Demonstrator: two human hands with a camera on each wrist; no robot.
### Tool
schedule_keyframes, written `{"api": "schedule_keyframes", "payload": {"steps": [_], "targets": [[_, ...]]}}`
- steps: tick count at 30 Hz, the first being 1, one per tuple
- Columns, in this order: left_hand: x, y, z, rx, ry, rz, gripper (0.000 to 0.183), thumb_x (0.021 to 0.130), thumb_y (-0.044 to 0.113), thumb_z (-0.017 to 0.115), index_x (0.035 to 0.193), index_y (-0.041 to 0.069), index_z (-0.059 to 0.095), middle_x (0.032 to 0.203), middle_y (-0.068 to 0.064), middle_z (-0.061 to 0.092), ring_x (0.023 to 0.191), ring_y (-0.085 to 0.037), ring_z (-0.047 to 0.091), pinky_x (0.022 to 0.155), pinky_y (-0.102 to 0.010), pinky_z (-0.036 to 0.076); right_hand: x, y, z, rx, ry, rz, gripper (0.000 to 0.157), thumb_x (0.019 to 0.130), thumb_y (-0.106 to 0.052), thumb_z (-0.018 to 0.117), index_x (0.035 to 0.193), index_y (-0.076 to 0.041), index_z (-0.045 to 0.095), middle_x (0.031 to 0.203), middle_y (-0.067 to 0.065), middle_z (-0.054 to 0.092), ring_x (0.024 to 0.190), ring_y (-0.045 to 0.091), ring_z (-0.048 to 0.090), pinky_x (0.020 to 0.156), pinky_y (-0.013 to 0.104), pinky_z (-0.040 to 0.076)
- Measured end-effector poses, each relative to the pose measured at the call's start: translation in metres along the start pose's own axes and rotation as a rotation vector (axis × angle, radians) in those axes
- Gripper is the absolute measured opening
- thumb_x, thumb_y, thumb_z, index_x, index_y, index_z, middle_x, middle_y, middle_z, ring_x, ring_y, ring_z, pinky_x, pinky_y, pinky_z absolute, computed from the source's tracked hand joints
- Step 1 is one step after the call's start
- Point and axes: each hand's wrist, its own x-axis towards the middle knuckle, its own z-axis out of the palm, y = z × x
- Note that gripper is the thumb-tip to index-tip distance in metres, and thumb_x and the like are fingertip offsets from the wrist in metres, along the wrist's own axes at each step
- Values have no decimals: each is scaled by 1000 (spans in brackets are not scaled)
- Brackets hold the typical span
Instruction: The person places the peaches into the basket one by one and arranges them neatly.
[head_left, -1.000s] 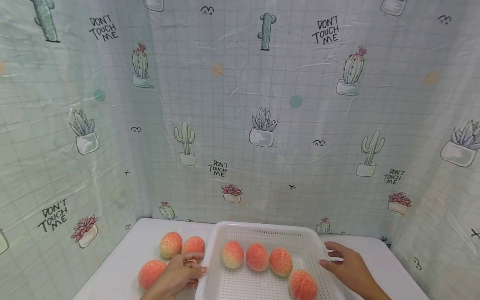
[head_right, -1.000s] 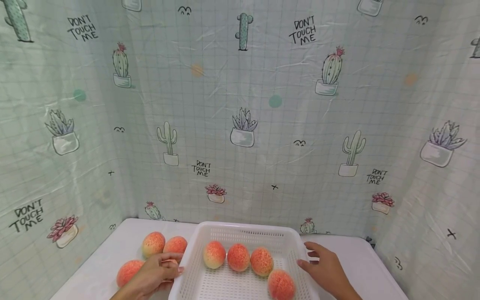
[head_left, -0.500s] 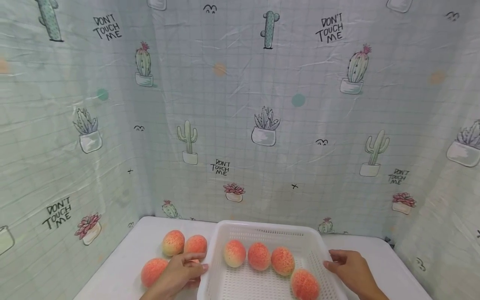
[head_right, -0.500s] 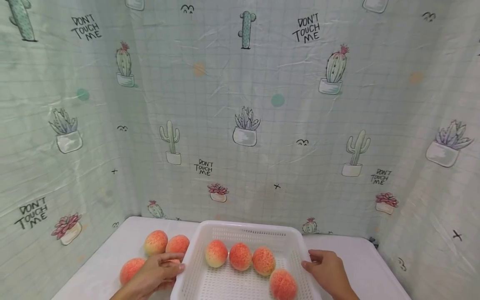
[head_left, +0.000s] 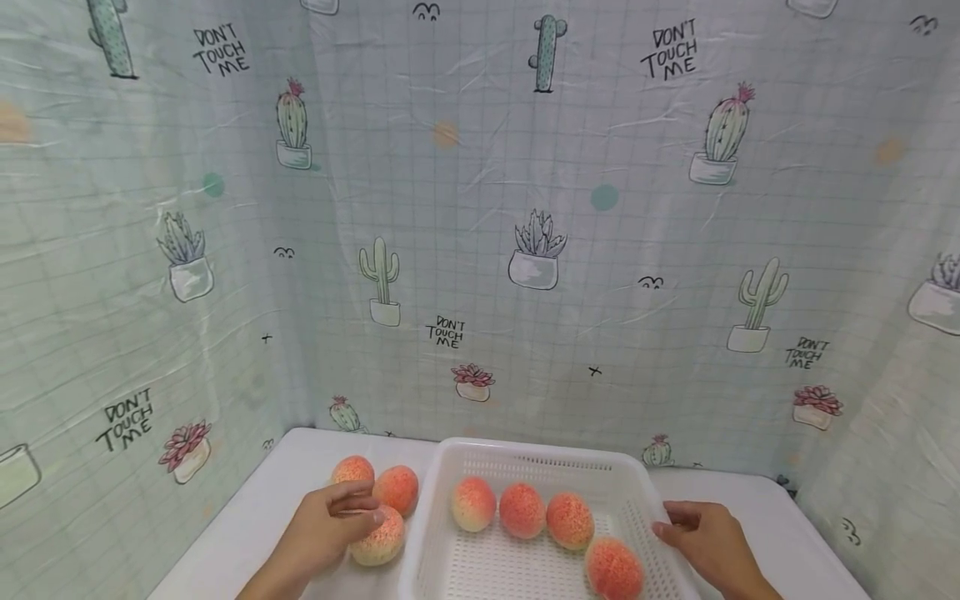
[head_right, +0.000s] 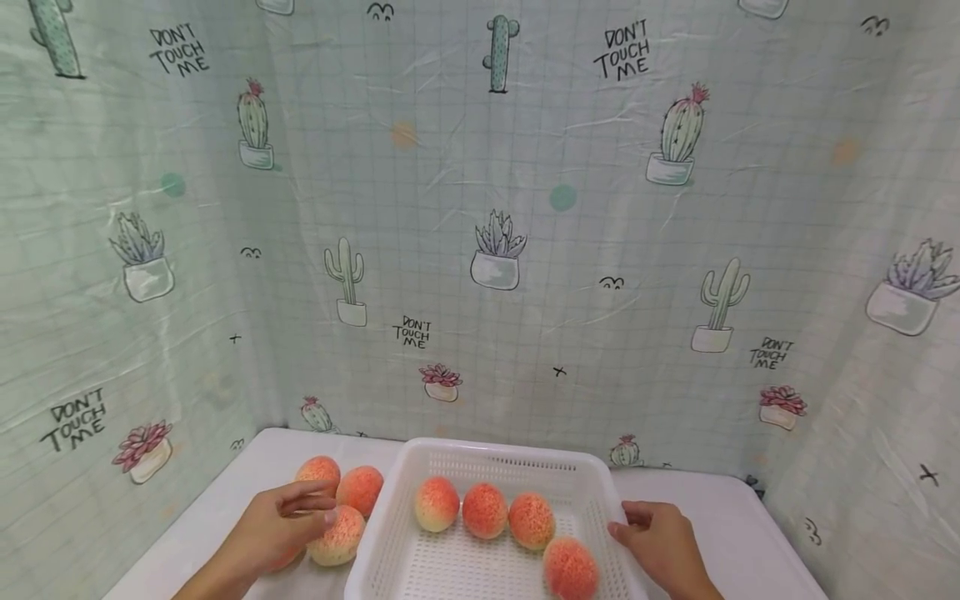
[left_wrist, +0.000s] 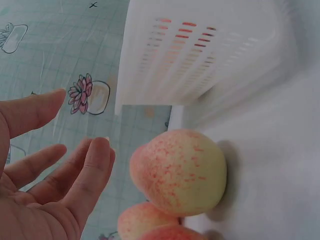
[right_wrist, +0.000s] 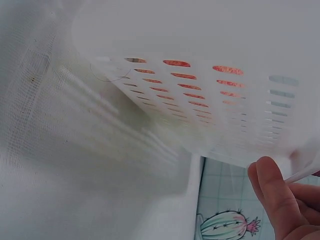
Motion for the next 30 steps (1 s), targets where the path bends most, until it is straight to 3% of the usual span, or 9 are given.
{"api": "schedule_keyframes", "payload": {"steps": [8, 16, 21, 26, 30], "targets": [[2, -6, -32, 89, 80, -17, 77, 84, 33, 87, 148, 4, 55, 135, -16, 69, 129, -37, 64, 96, -41, 61, 0, 0, -1, 10, 4, 19, 50, 90, -15, 81, 128, 14, 64, 112, 27, 74, 95, 31, 74, 82, 48, 62], [7, -31, -64, 344, 82, 33, 77, 87, 34, 84, 150, 5, 53, 143, -21, 64, 140, -44, 52, 112, -55, 48, 5, -1, 2, 45, 1, 65, 52, 92, -16, 80, 131, 13, 62, 119, 29, 72, 98, 33, 75, 86, 50, 62], [13, -58, -66, 450, 41, 27, 79, 80, 27, 89, 148, 5, 55, 148, -28, 56, 133, -52, 54, 105, -59, 52, 5, 0, 3, 59, 4, 65, 53, 92, -17, 81, 132, 12, 62, 122, 29, 72, 99, 32, 75, 89, 51, 61], [16, -78, -63, 440, 8, 63, 85, 72, 28, 95, 145, 3, 58, 147, -28, 56, 130, -50, 57, 101, -57, 55, 3, 0, 2, 54, 6, 49, 51, 91, -16, 81, 129, 13, 64, 117, 28, 73, 98, 33, 75, 85, 49, 62], [18, -85, -60, 427, -2, 65, 87, 71, 25, 95, 145, 2, 57, 147, -26, 58, 133, -47, 56, 101, -58, 54, 1, 1, 2, 51, 2, 30, 50, 90, -16, 81, 127, 13, 66, 114, 27, 75, 99, 33, 76, 81, 47, 63]]}}
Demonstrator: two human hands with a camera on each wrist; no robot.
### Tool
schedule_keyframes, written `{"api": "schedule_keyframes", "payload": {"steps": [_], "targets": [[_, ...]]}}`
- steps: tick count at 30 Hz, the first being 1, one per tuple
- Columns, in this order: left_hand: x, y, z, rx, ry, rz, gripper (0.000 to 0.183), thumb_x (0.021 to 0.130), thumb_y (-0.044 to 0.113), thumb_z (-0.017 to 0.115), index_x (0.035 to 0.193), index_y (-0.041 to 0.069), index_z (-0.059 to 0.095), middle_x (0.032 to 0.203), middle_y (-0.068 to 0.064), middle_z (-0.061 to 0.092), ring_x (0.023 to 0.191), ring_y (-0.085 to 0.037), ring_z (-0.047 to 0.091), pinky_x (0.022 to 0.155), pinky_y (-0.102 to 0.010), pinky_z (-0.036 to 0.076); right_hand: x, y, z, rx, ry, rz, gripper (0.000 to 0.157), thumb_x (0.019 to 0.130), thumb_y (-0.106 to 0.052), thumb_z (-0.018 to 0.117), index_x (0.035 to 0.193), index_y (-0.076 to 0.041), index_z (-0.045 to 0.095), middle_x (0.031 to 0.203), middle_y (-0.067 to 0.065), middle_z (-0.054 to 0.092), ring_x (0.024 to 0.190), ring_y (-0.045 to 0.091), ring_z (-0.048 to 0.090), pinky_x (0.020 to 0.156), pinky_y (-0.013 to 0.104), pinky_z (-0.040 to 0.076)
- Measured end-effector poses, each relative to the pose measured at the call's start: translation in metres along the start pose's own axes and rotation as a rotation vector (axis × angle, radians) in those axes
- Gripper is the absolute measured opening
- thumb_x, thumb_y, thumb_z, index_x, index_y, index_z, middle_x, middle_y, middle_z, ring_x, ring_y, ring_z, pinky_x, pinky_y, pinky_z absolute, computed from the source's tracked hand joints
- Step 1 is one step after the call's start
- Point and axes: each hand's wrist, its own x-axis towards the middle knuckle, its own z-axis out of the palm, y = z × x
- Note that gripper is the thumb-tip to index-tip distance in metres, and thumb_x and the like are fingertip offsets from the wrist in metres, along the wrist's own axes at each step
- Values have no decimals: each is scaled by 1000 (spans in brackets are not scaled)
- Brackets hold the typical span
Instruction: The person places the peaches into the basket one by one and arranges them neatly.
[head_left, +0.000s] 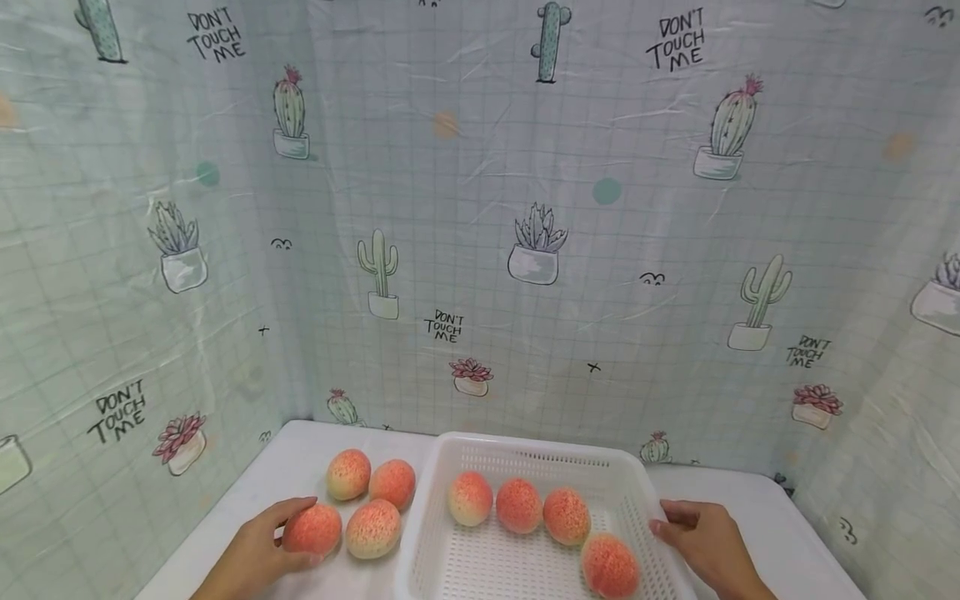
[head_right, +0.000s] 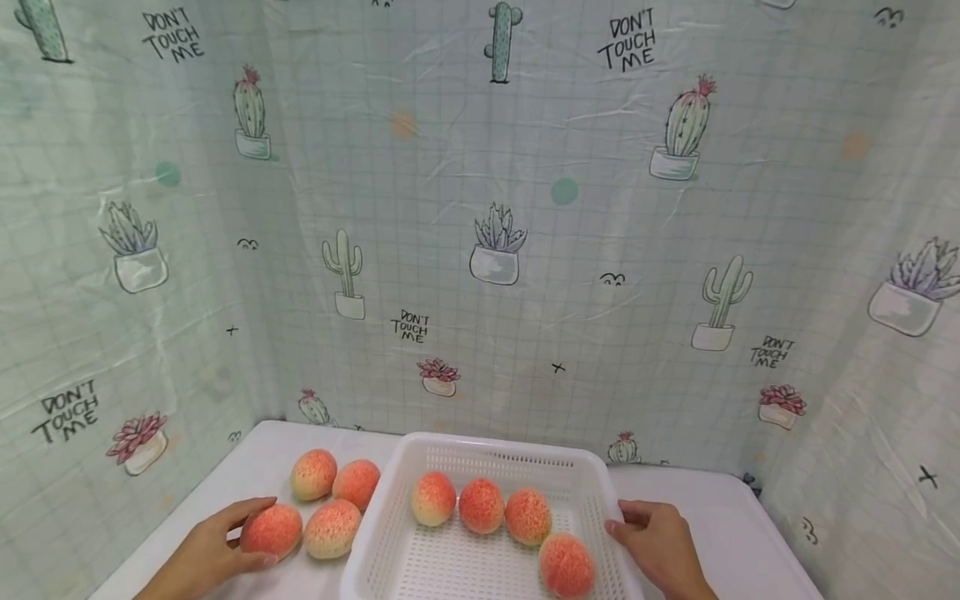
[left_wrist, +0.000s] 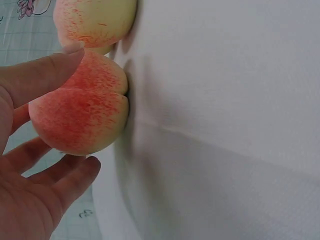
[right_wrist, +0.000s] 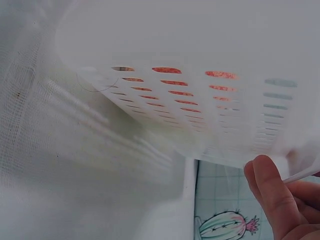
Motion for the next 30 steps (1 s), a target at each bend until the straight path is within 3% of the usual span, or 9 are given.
{"api": "schedule_keyframes", "payload": {"steps": [7, 16, 25, 30], "targets": [[3, 1, 7, 12, 49, -73, 86, 69, 30, 97, 142, 3, 61, 137, -26, 65, 121, -42, 64, 96, -56, 57, -1, 0, -1, 27, -10, 30, 47, 92, -14, 79, 127, 13, 65, 116, 28, 74, 97, 31, 76, 81, 47, 63], [1, 3, 4, 21, 109, -95, 86, 65, 36, 98, 137, 5, 64, 120, -27, 72, 107, -33, 70, 86, -49, 59, 1, 1, -1, 51, -11, 20, 47, 91, -13, 79, 127, 14, 65, 115, 29, 74, 95, 31, 76, 79, 45, 63], [-8, 13, -9, 70, 146, -68, 89, 65, 44, 97, 139, 8, 64, 128, -24, 71, 114, -37, 70, 84, -44, 60, 2, -1, 1, 61, -14, 2, 46, 91, -12, 79, 126, 14, 65, 115, 29, 74, 97, 32, 76, 80, 45, 64], [-12, 26, -16, 47, 147, -58, 89, 66, 45, 97, 141, 11, 64, 134, -22, 69, 116, -36, 70, 79, -33, 59, 2, 1, -2, 79, -23, 16, 50, 90, -14, 80, 128, 14, 64, 117, 29, 74, 99, 33, 76, 80, 45, 63]]}}
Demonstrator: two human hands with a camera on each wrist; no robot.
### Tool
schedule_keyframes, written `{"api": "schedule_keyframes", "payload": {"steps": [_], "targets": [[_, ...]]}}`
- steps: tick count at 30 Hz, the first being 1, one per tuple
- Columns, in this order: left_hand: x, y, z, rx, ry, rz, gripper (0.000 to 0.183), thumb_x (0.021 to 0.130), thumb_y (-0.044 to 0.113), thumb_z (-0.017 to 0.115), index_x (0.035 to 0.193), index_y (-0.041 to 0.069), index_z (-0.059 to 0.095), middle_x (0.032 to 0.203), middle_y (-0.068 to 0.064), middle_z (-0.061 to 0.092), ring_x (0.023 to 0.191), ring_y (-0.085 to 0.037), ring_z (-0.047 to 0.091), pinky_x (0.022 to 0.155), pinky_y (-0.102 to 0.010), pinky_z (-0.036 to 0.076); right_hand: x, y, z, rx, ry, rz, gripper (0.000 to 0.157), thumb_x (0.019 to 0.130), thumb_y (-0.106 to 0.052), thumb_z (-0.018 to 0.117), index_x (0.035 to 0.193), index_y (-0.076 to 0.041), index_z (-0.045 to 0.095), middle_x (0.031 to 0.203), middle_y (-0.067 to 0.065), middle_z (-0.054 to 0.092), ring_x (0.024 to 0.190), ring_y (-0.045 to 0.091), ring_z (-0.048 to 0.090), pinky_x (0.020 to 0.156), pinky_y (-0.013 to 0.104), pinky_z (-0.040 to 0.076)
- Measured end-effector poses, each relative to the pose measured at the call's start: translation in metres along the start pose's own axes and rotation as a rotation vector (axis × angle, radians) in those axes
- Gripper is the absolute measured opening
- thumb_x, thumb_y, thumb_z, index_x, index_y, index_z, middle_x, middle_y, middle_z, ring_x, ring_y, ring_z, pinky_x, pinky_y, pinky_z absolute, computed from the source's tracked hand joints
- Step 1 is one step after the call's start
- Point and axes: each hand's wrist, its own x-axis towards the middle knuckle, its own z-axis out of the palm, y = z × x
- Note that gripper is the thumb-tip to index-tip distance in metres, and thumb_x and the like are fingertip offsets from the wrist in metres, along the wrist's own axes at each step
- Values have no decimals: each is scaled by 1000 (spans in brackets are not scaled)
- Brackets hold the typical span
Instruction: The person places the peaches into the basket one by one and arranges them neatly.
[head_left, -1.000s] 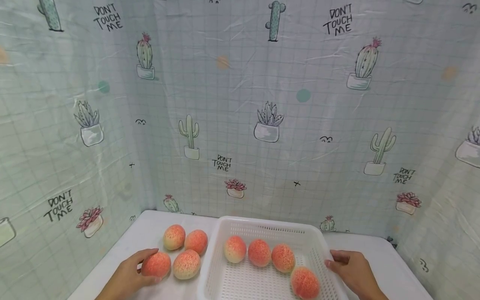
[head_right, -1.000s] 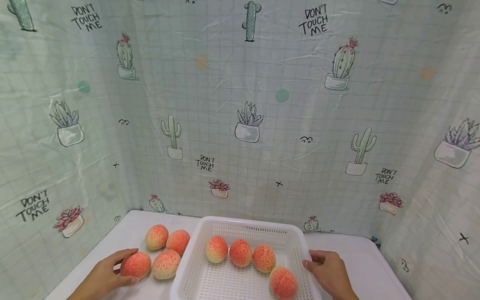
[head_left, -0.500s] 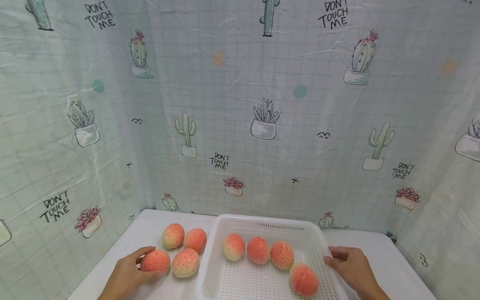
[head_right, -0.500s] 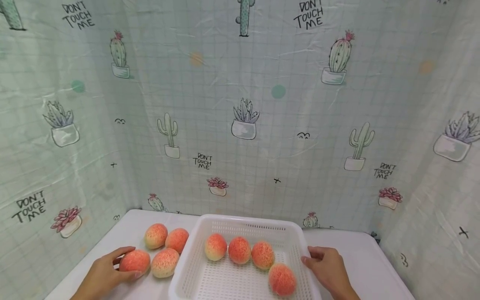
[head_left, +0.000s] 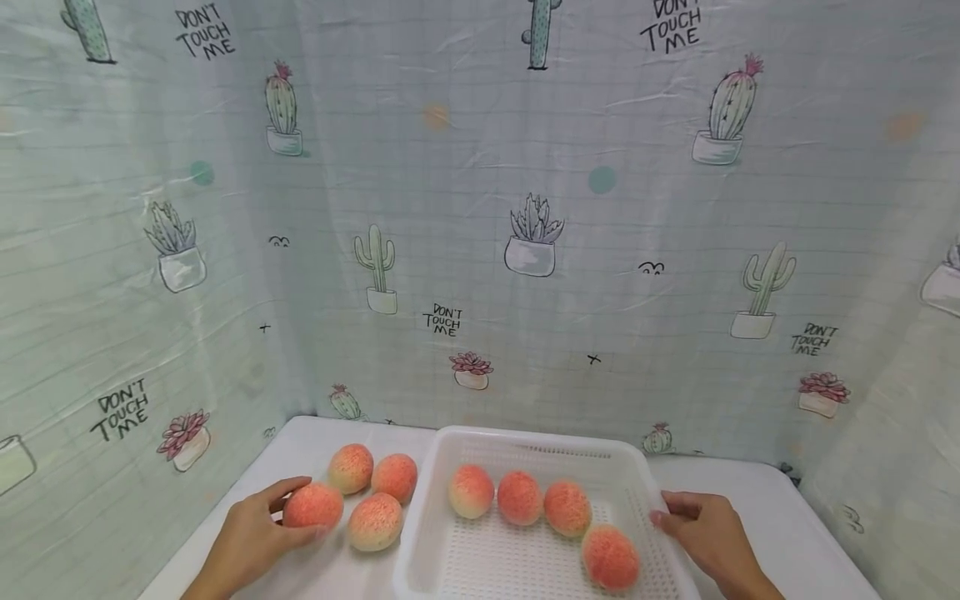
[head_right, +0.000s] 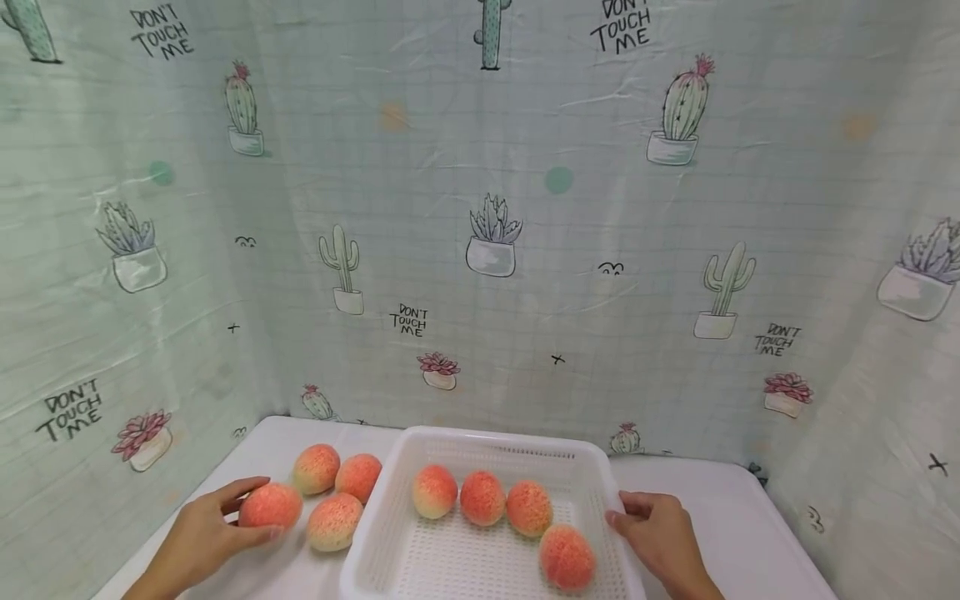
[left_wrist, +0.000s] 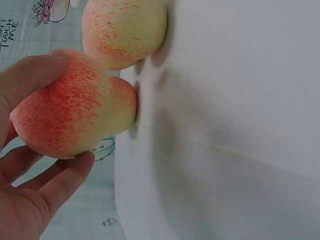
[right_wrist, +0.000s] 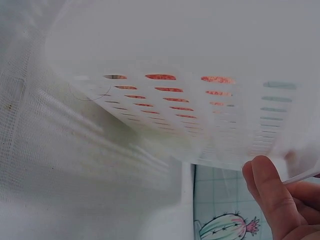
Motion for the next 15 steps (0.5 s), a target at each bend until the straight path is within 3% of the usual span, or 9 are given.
{"api": "schedule_keyframes", "payload": {"steps": [8, 15], "targets": [[-4, 24, -9, -45, -12, -7, 92, 64, 48, 97, 142, 13, 64, 142, -23, 64, 119, -39, 69, 83, -42, 63, -1, 0, -2, 26, 0, 11, 50, 91, -13, 79, 129, 15, 63, 117, 29, 73, 98, 32, 76, 80, 44, 63], [-10, 40, -15, -91, -35, 9, 90, 64, 48, 97, 142, 15, 64, 142, -21, 64, 119, -37, 70, 83, -40, 63, -1, -1, 0, 20, -9, 29, 50, 92, -13, 78, 131, 15, 62, 117, 29, 73, 97, 31, 75, 81, 45, 63]]}}
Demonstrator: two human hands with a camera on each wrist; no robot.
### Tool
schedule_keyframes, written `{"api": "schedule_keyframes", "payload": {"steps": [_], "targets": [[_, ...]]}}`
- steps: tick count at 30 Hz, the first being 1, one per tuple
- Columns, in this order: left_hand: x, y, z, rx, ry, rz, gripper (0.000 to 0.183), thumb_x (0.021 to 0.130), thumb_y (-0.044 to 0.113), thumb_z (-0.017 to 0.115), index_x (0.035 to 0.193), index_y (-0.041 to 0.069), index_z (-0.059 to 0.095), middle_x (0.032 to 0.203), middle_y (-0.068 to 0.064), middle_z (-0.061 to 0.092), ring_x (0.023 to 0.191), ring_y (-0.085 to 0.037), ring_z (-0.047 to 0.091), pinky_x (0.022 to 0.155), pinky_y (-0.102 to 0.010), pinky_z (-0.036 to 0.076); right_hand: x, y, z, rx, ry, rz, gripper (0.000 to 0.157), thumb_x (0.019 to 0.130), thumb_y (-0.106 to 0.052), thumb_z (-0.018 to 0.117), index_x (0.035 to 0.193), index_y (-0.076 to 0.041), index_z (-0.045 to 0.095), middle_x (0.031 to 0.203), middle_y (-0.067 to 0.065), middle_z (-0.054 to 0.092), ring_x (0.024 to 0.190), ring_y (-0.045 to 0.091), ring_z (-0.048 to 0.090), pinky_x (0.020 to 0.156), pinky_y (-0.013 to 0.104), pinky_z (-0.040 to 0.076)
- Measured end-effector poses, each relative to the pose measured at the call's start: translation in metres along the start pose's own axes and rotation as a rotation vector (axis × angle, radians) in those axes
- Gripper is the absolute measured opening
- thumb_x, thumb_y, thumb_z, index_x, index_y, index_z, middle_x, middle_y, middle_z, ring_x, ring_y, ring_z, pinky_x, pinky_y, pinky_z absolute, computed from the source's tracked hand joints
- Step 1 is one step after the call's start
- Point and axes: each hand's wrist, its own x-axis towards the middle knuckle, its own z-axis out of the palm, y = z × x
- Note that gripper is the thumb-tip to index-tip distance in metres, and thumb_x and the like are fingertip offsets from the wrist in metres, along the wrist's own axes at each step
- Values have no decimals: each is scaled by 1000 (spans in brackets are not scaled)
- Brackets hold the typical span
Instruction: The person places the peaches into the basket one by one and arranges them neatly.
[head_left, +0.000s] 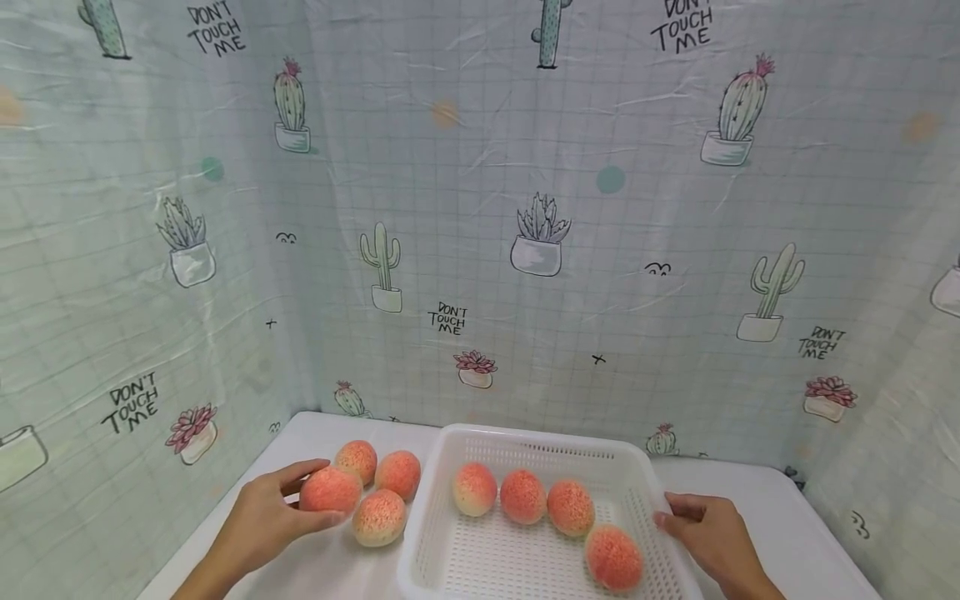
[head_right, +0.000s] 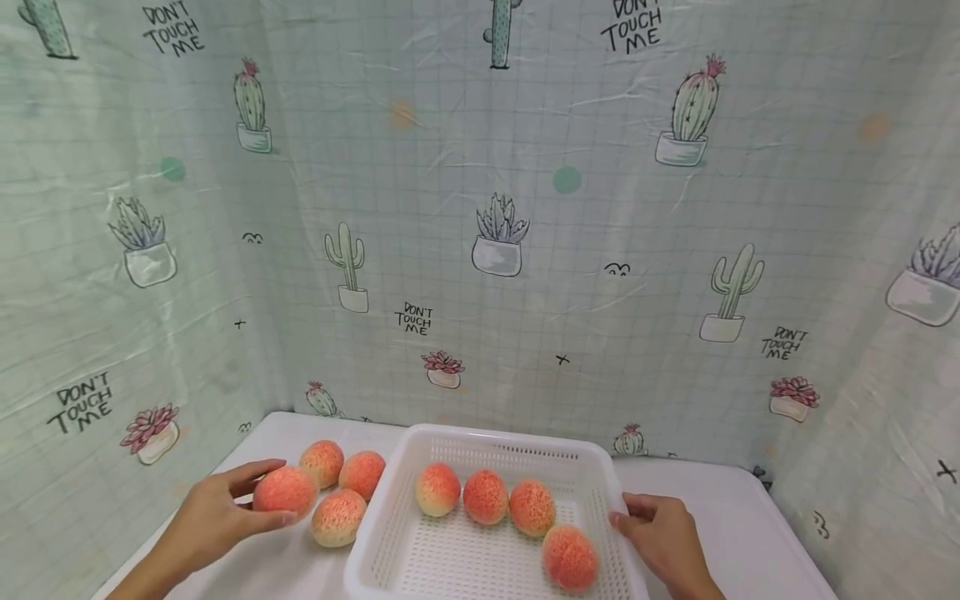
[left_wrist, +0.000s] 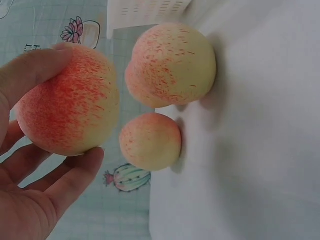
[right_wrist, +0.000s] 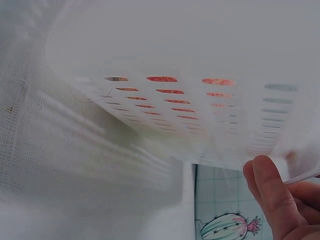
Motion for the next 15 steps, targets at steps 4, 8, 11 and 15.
{"api": "schedule_keyframes", "payload": {"steps": [4, 8, 11, 15], "targets": [[-2, 8, 1, -36, -13, 29, 87, 66, 44, 97, 142, 15, 64, 142, -19, 65, 117, -36, 72, 81, -33, 63, 0, 0, 0, -1, 8, -14, 49, 92, -12, 78, 130, 15, 62, 116, 29, 73, 97, 32, 76, 80, 44, 63], [-3, 15, 3, -70, -23, 62, 82, 68, 38, 97, 140, 16, 65, 141, -18, 66, 110, -31, 75, 76, -26, 61, -1, 2, -1, 6, 16, -26, 49, 91, -12, 79, 128, 16, 63, 115, 30, 74, 98, 34, 76, 79, 44, 63], [-4, 22, 5, -112, -39, 76, 81, 69, 33, 98, 141, 15, 65, 142, -19, 65, 107, -29, 76, 76, -28, 63, 0, 2, 0, 8, 19, -26, 49, 91, -11, 79, 128, 16, 63, 115, 30, 74, 98, 35, 76, 79, 44, 63], [-4, 33, 7, -171, -63, 100, 80, 68, 30, 98, 140, 15, 66, 142, -16, 65, 109, -28, 75, 77, -30, 63, 0, 2, 1, 10, 22, -24, 48, 91, -11, 79, 129, 15, 63, 115, 29, 74, 98, 34, 76, 79, 43, 63]]}}
